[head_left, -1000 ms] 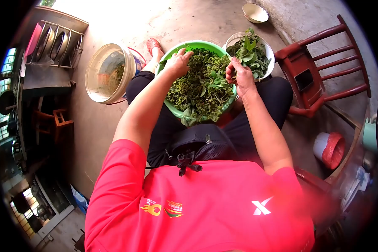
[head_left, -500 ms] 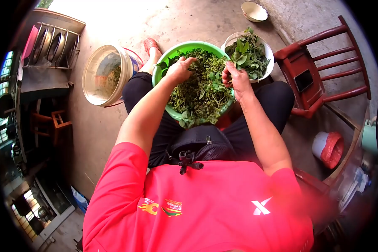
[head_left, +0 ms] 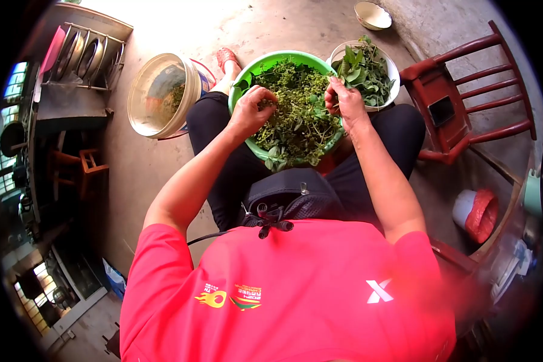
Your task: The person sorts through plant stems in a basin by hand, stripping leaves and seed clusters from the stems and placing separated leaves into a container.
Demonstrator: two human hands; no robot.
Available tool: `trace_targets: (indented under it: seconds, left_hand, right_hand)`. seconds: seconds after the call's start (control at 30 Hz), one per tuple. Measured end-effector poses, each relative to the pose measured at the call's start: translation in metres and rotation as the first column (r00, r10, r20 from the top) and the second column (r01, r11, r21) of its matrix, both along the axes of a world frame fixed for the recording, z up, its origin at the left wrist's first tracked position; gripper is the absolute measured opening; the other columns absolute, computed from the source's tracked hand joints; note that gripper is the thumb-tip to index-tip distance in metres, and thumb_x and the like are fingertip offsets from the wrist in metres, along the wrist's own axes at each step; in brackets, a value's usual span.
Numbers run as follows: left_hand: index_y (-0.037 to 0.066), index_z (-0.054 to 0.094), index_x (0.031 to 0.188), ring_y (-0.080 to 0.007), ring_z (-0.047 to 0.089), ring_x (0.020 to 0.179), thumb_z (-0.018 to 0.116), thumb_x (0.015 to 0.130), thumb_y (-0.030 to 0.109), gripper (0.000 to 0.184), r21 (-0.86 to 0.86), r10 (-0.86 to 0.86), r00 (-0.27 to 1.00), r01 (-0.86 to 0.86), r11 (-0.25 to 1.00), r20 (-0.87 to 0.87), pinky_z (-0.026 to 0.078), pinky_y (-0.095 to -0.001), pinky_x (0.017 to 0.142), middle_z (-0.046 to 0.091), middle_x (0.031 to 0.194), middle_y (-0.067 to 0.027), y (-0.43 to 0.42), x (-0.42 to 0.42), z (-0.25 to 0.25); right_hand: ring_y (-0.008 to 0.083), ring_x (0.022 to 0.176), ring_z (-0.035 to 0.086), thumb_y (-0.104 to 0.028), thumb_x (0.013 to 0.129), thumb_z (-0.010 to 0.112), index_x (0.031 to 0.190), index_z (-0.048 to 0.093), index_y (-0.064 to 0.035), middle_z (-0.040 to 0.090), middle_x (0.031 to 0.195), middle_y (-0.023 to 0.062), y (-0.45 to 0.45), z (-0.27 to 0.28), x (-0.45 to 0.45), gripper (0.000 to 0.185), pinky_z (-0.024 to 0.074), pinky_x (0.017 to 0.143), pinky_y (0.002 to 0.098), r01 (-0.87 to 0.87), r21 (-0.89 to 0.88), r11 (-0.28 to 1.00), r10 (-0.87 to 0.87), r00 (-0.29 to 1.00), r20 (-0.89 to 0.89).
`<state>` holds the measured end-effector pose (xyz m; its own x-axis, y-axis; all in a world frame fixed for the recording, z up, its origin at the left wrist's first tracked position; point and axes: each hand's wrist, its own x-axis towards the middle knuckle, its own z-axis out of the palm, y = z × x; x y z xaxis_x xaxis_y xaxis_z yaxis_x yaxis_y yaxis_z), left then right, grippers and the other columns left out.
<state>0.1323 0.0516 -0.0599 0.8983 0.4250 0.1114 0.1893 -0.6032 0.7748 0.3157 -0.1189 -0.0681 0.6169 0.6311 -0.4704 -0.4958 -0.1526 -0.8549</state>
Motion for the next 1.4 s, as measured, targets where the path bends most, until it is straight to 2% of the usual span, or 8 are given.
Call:
trace_targets:
  seconds: [0.07, 0.17, 0.2, 0.5, 0.7, 0.87, 1.1, 1.4]
  left_hand:
    - [0.008, 0.06, 0.09, -0.0076, 0.05, 0.07, 0.066, 0.08, 0.01, 0.011, -0.151, 0.149, 0.989, -0.15, 0.977, -0.018, 0.041, -0.021, 0.063, 0.055, 0.081, 0.0009, -0.004, -0.008, 0.006]
    - [0.007, 0.058, 0.097, -0.0076, 0.055, 0.066, 0.063, 0.085, 0.009, 0.014, -0.85, 0.329, 0.942, -0.227, 0.475, -0.068, 0.046, -0.0215, 0.058, 0.059, 0.078, -0.0009, -0.004, -0.013, 0.013]
    - [0.007, 0.056, 0.1, -0.0077, 0.056, 0.066, 0.062, 0.086, 0.009, 0.016, -0.883, 0.32, 0.946, -0.199, 0.426, -0.059, 0.046, -0.0215, 0.057, 0.059, 0.076, 0.0002, -0.003, -0.016, 0.016]
    - [0.008, 0.058, 0.098, -0.0031, 0.051, 0.065, 0.06, 0.085, 0.005, 0.013, -0.73, 0.157, 0.987, -0.139, 0.669, -0.044, 0.043, -0.0185, 0.058, 0.057, 0.076, 0.0034, -0.02, -0.025, 0.029]
    - [0.006, 0.059, 0.095, -0.0034, 0.049, 0.08, 0.06, 0.083, 0.0, 0.013, -0.36, 0.028, 0.999, -0.012, 0.933, 0.04, 0.042, -0.0178, 0.072, 0.055, 0.093, 0.0038, -0.017, -0.025, 0.021]
    - [0.007, 0.06, 0.097, -0.002, 0.049, 0.074, 0.059, 0.085, 0.004, 0.012, -0.449, 0.167, 0.985, -0.171, 0.877, -0.05, 0.041, -0.0173, 0.067, 0.056, 0.08, 0.0049, -0.009, -0.032, 0.022]
    - [0.009, 0.057, 0.098, -0.0093, 0.058, 0.07, 0.061, 0.086, 0.007, 0.013, -0.83, 0.483, 0.874, -0.233, 0.506, 0.05, 0.048, -0.0227, 0.06, 0.061, 0.084, -0.0013, 0.044, -0.053, 0.028]
    - [0.0, 0.051, 0.114, -0.0157, 0.061, 0.078, 0.066, 0.083, 0.012, 0.036, -0.408, 0.8, 0.597, -0.716, 0.567, 0.066, 0.055, -0.0265, 0.065, 0.058, 0.105, -0.0122, 0.172, -0.113, 0.044]
  right_hand:
    - [0.01, 0.052, 0.053, -0.04, 0.088, 0.056, 0.073, 0.056, -0.0097, 0.056, 0.063, -0.0006, 0.002, 0.003, -0.004, 0.034, 0.0413, 0.047, 0.0245, -0.009, -0.003, 1.0, 0.009, 1.0, 0.009]
    - [0.0093, 0.051, 0.051, -0.04, 0.088, 0.056, 0.074, 0.056, -0.0098, 0.056, 0.063, -0.001, 0.005, 0.01, -0.011, 0.034, 0.0401, 0.046, 0.0241, -0.013, 0.053, 0.999, 0.012, 1.0, 0.022]
    - [0.0088, 0.051, 0.05, -0.039, 0.089, 0.057, 0.074, 0.056, -0.01, 0.055, 0.062, -0.0016, 0.005, 0.013, -0.013, 0.032, 0.0393, 0.045, 0.0238, -0.063, 0.083, 0.995, 0.059, 0.997, 0.053]
    - [0.0035, 0.046, 0.042, -0.024, 0.084, 0.068, 0.081, 0.063, -0.0096, 0.049, 0.059, -0.0059, 0.02, 0.025, -0.027, 0.016, 0.0306, 0.042, 0.0193, -0.186, 0.232, 0.955, 0.173, 0.982, 0.072]
    - [0.0027, 0.049, 0.036, -0.024, 0.085, 0.066, 0.08, 0.062, -0.01, 0.045, 0.059, -0.0088, 0.023, 0.026, -0.033, 0.016, 0.0256, 0.043, 0.02, -0.467, 0.103, 0.878, 0.442, 0.875, 0.196]
    - [0.0022, 0.051, 0.038, -0.021, 0.09, 0.059, 0.082, 0.055, -0.0113, 0.044, 0.062, -0.0081, 0.025, 0.012, -0.017, 0.013, 0.0306, 0.044, 0.0178, -0.18, 0.244, 0.953, 0.203, 0.977, -0.07]
    - [0.0063, 0.054, 0.041, -0.023, 0.09, 0.059, 0.083, 0.049, -0.0126, 0.042, 0.065, -0.0048, 0.015, 0.002, 0.003, 0.016, 0.0331, 0.044, 0.0207, 0.086, 0.332, 0.939, 0.031, 0.943, -0.331]
    - [0.0067, 0.055, 0.042, -0.022, 0.09, 0.058, 0.082, 0.049, -0.0122, 0.043, 0.066, -0.004, 0.012, 0.006, 0.008, 0.016, 0.0339, 0.045, 0.0205, 0.115, 0.334, 0.936, -0.004, 0.949, -0.314]
